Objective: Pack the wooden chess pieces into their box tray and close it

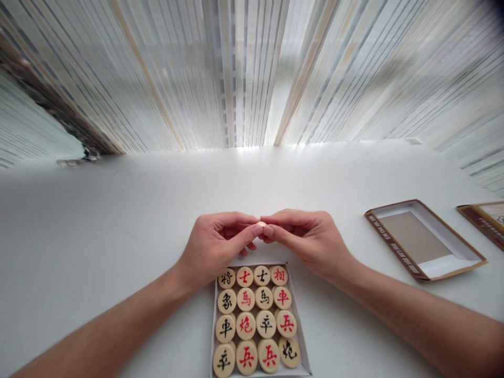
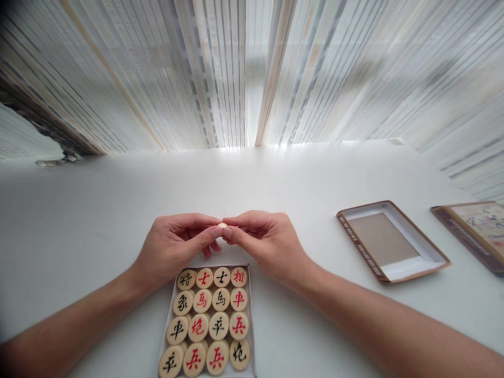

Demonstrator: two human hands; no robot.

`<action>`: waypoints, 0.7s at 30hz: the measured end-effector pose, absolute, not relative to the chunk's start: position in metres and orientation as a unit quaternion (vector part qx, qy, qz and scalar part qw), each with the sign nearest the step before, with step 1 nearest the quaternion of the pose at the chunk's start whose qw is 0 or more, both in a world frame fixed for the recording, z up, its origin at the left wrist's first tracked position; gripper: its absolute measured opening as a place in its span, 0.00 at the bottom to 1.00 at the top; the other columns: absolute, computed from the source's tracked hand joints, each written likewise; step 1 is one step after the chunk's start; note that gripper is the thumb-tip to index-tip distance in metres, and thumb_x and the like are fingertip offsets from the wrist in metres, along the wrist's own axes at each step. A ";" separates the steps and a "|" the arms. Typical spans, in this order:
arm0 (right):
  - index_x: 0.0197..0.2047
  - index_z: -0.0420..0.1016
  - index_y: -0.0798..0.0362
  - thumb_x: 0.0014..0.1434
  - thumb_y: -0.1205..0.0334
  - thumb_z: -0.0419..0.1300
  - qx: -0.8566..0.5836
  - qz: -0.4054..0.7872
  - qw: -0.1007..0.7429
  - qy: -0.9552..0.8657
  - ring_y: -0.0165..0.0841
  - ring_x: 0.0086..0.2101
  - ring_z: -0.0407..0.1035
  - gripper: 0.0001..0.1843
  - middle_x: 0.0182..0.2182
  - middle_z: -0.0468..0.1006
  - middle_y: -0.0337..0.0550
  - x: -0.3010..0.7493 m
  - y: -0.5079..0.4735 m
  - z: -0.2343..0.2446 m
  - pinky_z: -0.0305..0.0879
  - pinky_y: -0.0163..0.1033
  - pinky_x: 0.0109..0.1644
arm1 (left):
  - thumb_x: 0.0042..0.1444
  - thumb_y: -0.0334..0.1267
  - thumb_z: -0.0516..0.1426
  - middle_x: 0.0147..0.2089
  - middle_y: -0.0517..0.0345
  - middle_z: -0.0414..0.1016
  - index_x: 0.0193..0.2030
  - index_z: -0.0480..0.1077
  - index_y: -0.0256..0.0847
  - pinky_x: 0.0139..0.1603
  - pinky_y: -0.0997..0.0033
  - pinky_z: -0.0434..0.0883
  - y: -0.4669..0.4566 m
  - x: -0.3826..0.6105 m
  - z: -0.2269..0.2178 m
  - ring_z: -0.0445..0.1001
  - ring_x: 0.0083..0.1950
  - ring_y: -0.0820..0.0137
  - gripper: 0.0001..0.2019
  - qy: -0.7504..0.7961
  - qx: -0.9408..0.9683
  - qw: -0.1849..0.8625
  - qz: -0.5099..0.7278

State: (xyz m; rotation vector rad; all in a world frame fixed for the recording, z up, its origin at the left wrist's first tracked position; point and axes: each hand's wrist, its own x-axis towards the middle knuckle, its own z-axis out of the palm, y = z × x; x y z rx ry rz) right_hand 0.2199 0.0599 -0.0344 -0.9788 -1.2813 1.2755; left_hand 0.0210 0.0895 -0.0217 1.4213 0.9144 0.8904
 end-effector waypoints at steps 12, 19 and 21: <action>0.44 0.89 0.47 0.55 0.57 0.77 -0.415 0.591 0.500 -0.478 0.31 0.34 0.83 0.12 0.34 0.89 0.43 0.223 0.063 -0.029 0.80 0.33 0.41 | 0.61 0.36 0.68 0.33 0.56 0.86 0.46 0.84 0.37 0.29 0.80 0.79 0.092 0.021 -0.018 0.81 0.29 0.74 0.08 0.379 0.606 0.592 0.374; 0.48 0.88 0.46 0.56 0.57 0.77 -0.400 0.648 0.485 -0.430 0.30 0.34 0.83 0.16 0.34 0.89 0.43 0.226 0.068 -0.028 0.81 0.32 0.43 | 0.60 0.35 0.69 0.30 0.56 0.85 0.51 0.81 0.36 0.30 0.78 0.79 0.093 0.019 -0.019 0.83 0.30 0.71 0.13 0.365 0.599 0.606 0.375; 0.50 0.87 0.46 0.57 0.57 0.77 -0.397 0.654 0.476 -0.433 0.29 0.33 0.83 0.16 0.33 0.88 0.43 0.226 0.069 -0.029 0.81 0.31 0.42 | 0.60 0.35 0.69 0.31 0.56 0.85 0.51 0.82 0.37 0.30 0.79 0.79 0.093 0.018 -0.020 0.83 0.31 0.71 0.13 0.358 0.603 0.607 0.373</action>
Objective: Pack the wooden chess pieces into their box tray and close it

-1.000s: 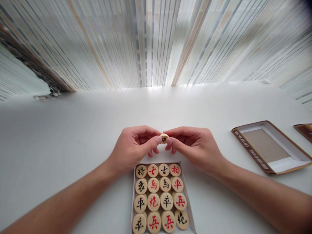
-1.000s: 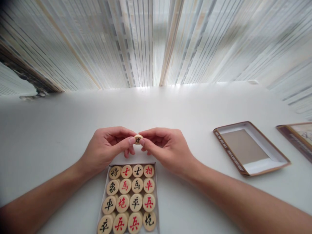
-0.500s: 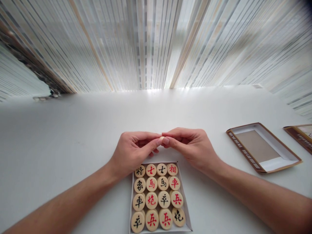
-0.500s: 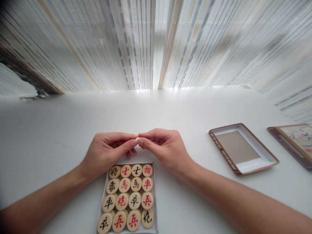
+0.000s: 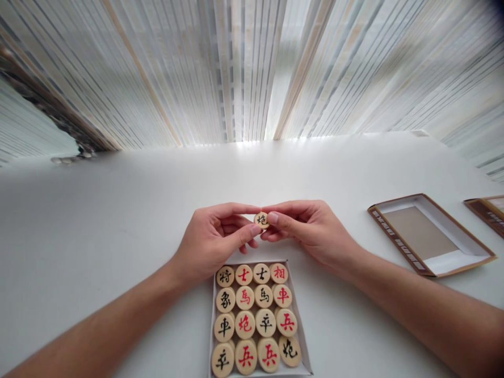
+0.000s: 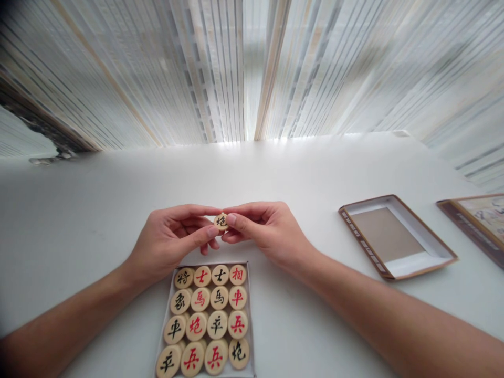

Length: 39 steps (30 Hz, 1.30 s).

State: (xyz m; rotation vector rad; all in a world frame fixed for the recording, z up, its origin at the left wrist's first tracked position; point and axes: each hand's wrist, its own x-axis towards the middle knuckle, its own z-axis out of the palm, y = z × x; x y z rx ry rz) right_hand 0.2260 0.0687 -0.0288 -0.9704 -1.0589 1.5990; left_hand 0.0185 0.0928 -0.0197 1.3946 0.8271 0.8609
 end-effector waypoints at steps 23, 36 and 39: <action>0.33 0.84 0.56 0.41 0.54 0.83 -0.445 0.611 0.446 -0.479 0.30 0.26 0.75 0.20 0.26 0.83 0.42 0.222 0.066 -0.026 0.71 0.34 0.29 | 0.61 0.35 0.68 0.40 0.51 0.88 0.50 0.82 0.37 0.38 0.73 0.83 0.085 0.017 -0.022 0.87 0.40 0.65 0.11 0.348 0.663 0.567 0.343; 0.38 0.89 0.54 0.55 0.49 0.76 -0.389 0.627 0.437 -0.515 0.29 0.26 0.74 0.16 0.26 0.84 0.43 0.229 0.071 -0.025 0.72 0.35 0.33 | 0.56 0.33 0.71 0.34 0.56 0.86 0.47 0.81 0.40 0.32 0.78 0.80 0.087 0.016 -0.023 0.85 0.35 0.68 0.12 0.361 0.639 0.580 0.354; 0.42 0.89 0.53 0.55 0.50 0.76 -0.380 0.636 0.436 -0.512 0.30 0.27 0.74 0.16 0.28 0.84 0.43 0.230 0.071 -0.026 0.74 0.36 0.33 | 0.54 0.33 0.72 0.33 0.56 0.86 0.47 0.81 0.39 0.31 0.77 0.80 0.088 0.017 -0.022 0.85 0.34 0.68 0.14 0.360 0.619 0.595 0.365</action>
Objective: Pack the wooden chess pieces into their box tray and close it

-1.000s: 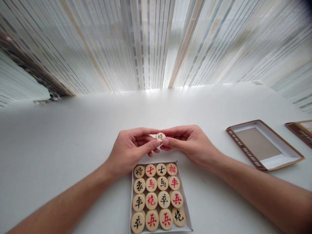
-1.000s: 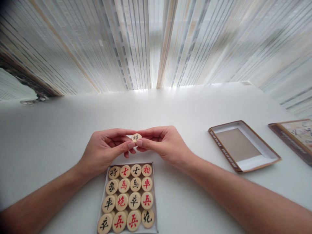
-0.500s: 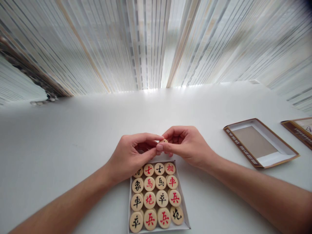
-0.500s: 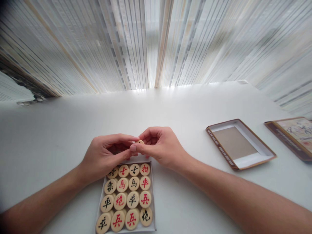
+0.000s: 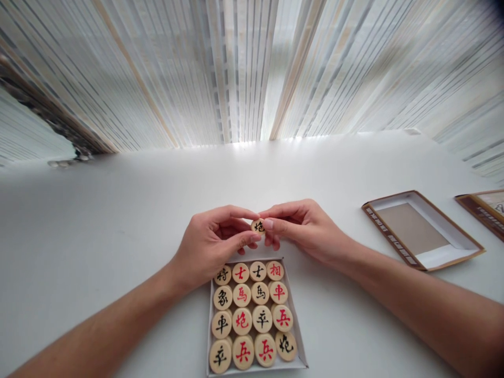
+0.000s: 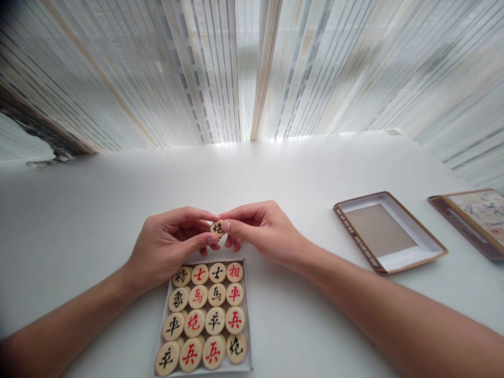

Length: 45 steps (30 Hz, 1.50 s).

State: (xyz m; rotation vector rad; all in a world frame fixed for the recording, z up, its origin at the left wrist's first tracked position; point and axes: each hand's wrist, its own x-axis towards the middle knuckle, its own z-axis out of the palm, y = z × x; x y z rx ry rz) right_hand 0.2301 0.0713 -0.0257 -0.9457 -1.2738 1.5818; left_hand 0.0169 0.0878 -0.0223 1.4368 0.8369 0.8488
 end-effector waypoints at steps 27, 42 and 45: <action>0.29 0.80 0.56 0.42 0.48 0.82 -0.431 0.639 0.414 -0.485 0.28 0.23 0.71 0.23 0.22 0.79 0.39 0.224 0.068 -0.021 0.70 0.33 0.26 | 0.60 0.30 0.68 0.45 0.53 0.87 0.52 0.80 0.40 0.45 0.70 0.84 0.086 0.015 -0.023 0.87 0.43 0.65 0.13 0.313 0.657 0.597 0.338; 0.34 0.85 0.59 0.51 0.52 0.79 -0.369 0.685 0.407 -0.479 0.31 0.24 0.79 0.18 0.24 0.84 0.44 0.226 0.067 -0.022 0.78 0.31 0.28 | 0.60 0.33 0.69 0.37 0.58 0.87 0.48 0.82 0.40 0.34 0.81 0.82 0.088 0.016 -0.023 0.86 0.36 0.71 0.10 0.325 0.632 0.611 0.350; 0.39 0.87 0.58 0.51 0.55 0.80 -0.358 0.696 0.408 -0.470 0.32 0.27 0.81 0.17 0.27 0.85 0.45 0.228 0.068 -0.024 0.79 0.30 0.30 | 0.59 0.33 0.69 0.35 0.57 0.87 0.48 0.82 0.39 0.34 0.79 0.82 0.089 0.016 -0.022 0.85 0.35 0.71 0.10 0.323 0.625 0.614 0.358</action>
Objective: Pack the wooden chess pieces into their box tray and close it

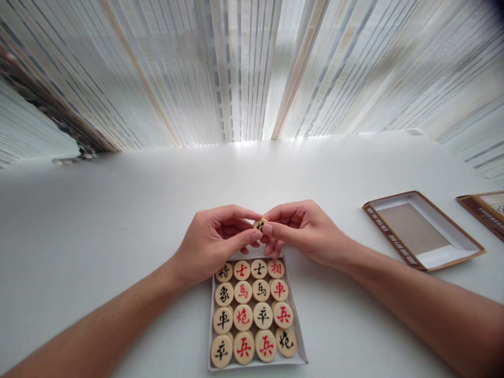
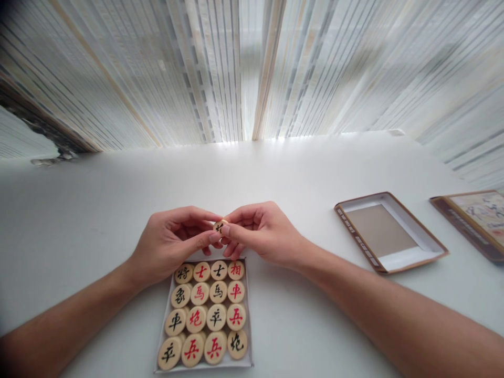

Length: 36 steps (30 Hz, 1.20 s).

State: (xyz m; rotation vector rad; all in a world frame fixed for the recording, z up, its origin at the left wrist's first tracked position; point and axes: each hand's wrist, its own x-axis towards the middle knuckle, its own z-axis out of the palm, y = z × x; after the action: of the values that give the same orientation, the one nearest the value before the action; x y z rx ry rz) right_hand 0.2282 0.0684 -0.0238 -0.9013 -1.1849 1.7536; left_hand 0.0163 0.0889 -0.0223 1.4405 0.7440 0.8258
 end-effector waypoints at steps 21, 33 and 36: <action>0.41 0.87 0.56 0.51 0.59 0.80 -0.356 0.670 0.436 -0.484 0.29 0.27 0.78 0.16 0.29 0.85 0.43 0.226 0.067 -0.024 0.76 0.30 0.29 | 0.60 0.34 0.69 0.35 0.55 0.86 0.46 0.80 0.38 0.32 0.78 0.82 0.090 0.016 -0.021 0.85 0.35 0.69 0.09 0.334 0.619 0.610 0.366; 0.45 0.87 0.52 0.55 0.61 0.77 -0.401 0.577 0.460 -0.543 0.29 0.27 0.76 0.14 0.30 0.85 0.42 0.223 0.062 -0.034 0.75 0.32 0.31 | 0.58 0.33 0.70 0.36 0.56 0.85 0.42 0.81 0.38 0.32 0.79 0.81 0.088 0.016 -0.023 0.85 0.36 0.69 0.06 0.367 0.630 0.568 0.381; 0.46 0.87 0.52 0.56 0.61 0.76 -0.407 0.557 0.466 -0.555 0.30 0.28 0.76 0.14 0.28 0.83 0.41 0.222 0.061 -0.034 0.75 0.33 0.30 | 0.57 0.33 0.70 0.36 0.56 0.86 0.41 0.81 0.37 0.32 0.79 0.81 0.088 0.016 -0.022 0.85 0.35 0.69 0.07 0.375 0.633 0.559 0.381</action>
State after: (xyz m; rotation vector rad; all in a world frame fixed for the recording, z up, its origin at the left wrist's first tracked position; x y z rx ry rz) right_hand 0.2224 0.0607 -0.0342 -0.9994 -1.3619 1.3666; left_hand 0.0163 0.0884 -0.0224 1.4927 0.8850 0.8992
